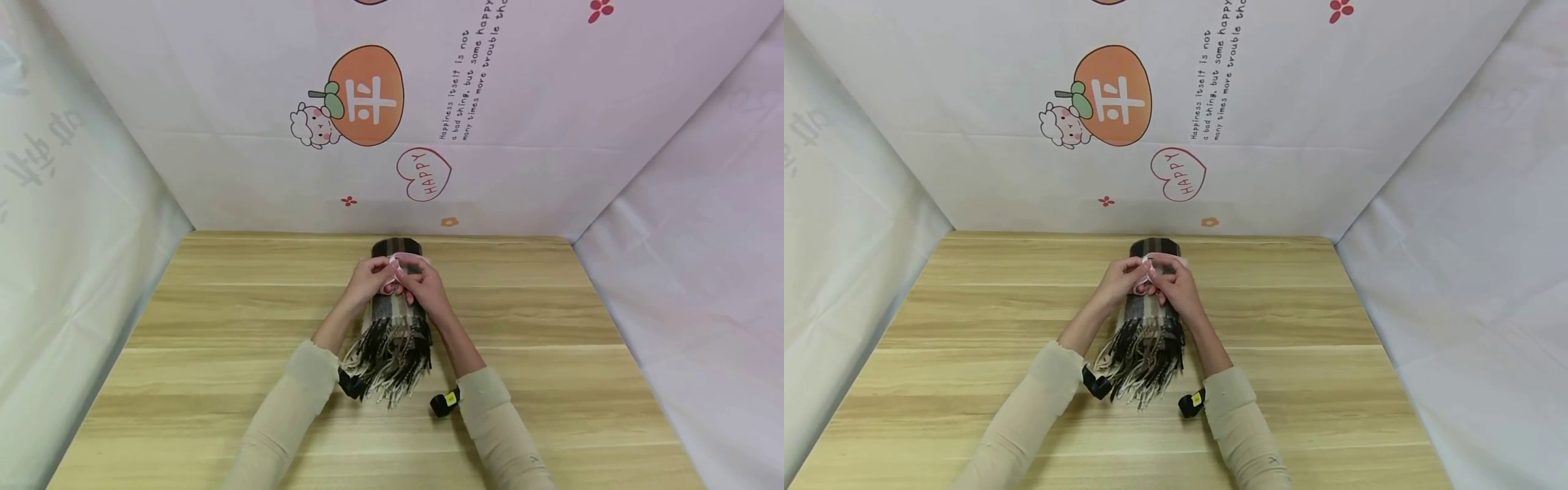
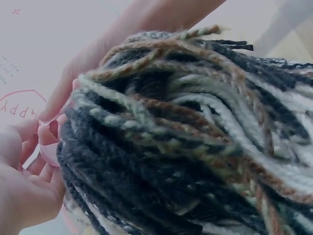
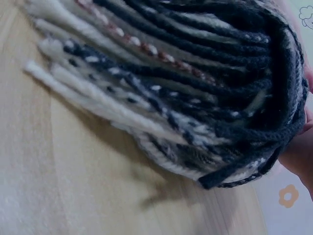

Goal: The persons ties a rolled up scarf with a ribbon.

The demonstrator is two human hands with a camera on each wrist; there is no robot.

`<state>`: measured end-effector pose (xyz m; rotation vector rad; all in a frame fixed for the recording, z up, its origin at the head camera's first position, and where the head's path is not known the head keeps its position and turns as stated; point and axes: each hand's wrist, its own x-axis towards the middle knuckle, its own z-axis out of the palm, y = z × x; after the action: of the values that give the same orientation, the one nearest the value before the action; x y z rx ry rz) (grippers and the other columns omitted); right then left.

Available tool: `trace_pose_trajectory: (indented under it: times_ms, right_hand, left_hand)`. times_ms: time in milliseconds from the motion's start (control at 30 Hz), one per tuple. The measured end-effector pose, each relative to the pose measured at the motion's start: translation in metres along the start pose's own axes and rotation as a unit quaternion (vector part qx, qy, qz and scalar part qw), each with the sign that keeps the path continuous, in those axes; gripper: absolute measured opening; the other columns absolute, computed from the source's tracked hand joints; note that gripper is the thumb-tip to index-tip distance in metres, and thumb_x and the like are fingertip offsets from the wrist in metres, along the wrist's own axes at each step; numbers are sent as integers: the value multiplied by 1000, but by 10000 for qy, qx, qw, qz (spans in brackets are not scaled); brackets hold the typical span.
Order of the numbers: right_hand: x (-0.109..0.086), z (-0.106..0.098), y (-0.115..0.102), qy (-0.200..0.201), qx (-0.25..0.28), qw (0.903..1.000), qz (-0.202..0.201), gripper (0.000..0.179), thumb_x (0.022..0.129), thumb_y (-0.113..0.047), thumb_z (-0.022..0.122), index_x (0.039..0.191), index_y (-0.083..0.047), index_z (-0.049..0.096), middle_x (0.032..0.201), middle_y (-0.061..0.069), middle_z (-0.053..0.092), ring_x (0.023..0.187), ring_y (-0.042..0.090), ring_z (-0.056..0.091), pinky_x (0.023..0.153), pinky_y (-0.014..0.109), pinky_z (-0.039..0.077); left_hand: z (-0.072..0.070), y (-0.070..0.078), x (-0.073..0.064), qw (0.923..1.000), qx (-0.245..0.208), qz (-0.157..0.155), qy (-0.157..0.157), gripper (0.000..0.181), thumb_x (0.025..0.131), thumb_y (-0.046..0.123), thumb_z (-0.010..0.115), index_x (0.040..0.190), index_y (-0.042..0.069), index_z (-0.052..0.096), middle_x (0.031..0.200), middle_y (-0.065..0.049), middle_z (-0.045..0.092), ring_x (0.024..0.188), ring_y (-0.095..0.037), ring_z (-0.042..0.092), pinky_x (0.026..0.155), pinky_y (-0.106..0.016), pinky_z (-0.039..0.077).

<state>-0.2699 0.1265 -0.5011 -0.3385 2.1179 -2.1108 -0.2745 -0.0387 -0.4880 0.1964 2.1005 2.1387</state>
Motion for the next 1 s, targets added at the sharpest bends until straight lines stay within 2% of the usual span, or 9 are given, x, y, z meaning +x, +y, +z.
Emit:
trace_pose_trajectory:
  times_ms: [100, 200, 267, 467, 633, 700, 767, 833, 1000]
  right_hand:
    - [1, 1, 1, 159, 46, 9997, 151, 28, 104, -28, 54, 106, -2, 64, 57, -5, 61, 44, 6, 49, 46, 19, 39]
    - [2, 2, 1, 178, 180, 9988, 418, 42, 106, -35, 48, 83, -4, 64, 56, -6, 60, 45, 6, 49, 48, 18, 40]
    - [2, 2, 0, 189, 364, 9973, 615, 45, 106, -36, 47, 76, -8, 64, 54, -7, 57, 44, 5, 47, 48, 18, 40]
    - [2, 5, -4, 412, 1075, 9889, 938, 34, 107, -28, 46, 82, -16, 65, 47, -9, 43, 40, 3, 35, 46, 18, 36]
    - [2, 9, -9, 646, 1662, 9792, 966, 26, 103, -14, 55, 88, -25, 73, 77, -12, 62, 44, -1, 38, 48, 14, 39]
    - [2, 9, -10, 722, 1853, 9757, 922, 27, 102, -11, 56, 89, -27, 74, 88, -13, 67, 47, -1, 43, 51, 14, 42]
    - [1, 9, -11, 820, 2019, 9720, 878, 28, 102, -10, 56, 89, -27, 74, 87, -12, 70, 50, -2, 49, 53, 14, 46]
    - [0, 9, -10, 887, 2177, 9688, 783, 27, 102, -10, 56, 90, -26, 74, 84, -12, 70, 52, -1, 51, 55, 15, 47]
    - [-3, 7, -8, 949, 2515, 9621, 455, 24, 102, -10, 55, 91, -21, 73, 86, -11, 60, 52, 0, 40, 56, 16, 43]
  left_hand:
    - [1, -1, 0, 9999, 34, 148, 47, 24, 100, 20, 62, 93, -3, 67, 70, 9, 59, 58, -4, 48, 52, -18, 39]
    - [2, -2, 0, 9998, -7, 189, 28, 24, 100, 17, 61, 97, -6, 67, 67, 9, 59, 56, -4, 49, 52, -17, 41]
    - [2, -2, 0, 9998, -74, 176, -6, 25, 101, 16, 60, 100, -8, 67, 64, 8, 58, 54, -4, 49, 51, -17, 41]
    - [4, -3, 0, 9996, -2, 275, -104, 26, 101, 13, 59, 100, -12, 68, 58, 4, 53, 51, -7, 47, 50, -18, 40]
    - [5, -5, 0, 9988, 179, 445, -63, 31, 100, 14, 60, 85, -13, 65, 67, 3, 55, 57, -5, 46, 53, -18, 39]
    - [5, -6, 1, 9981, 250, 561, 29, 31, 100, 14, 61, 83, -12, 65, 75, 5, 58, 62, -2, 49, 56, -17, 41]
    - [6, -7, 1, 9977, 260, 615, 83, 31, 100, 14, 61, 81, -12, 64, 79, 6, 58, 63, -1, 49, 57, -17, 41]
    - [6, -6, 1, 9981, 171, 570, 134, 30, 100, 13, 61, 81, -11, 64, 76, 5, 56, 59, -3, 48, 56, -17, 41]
    - [8, -7, 0, 9989, -114, 442, 93, 30, 101, 13, 59, 81, -9, 60, 65, 4, 51, 53, -8, 45, 53, -19, 40]
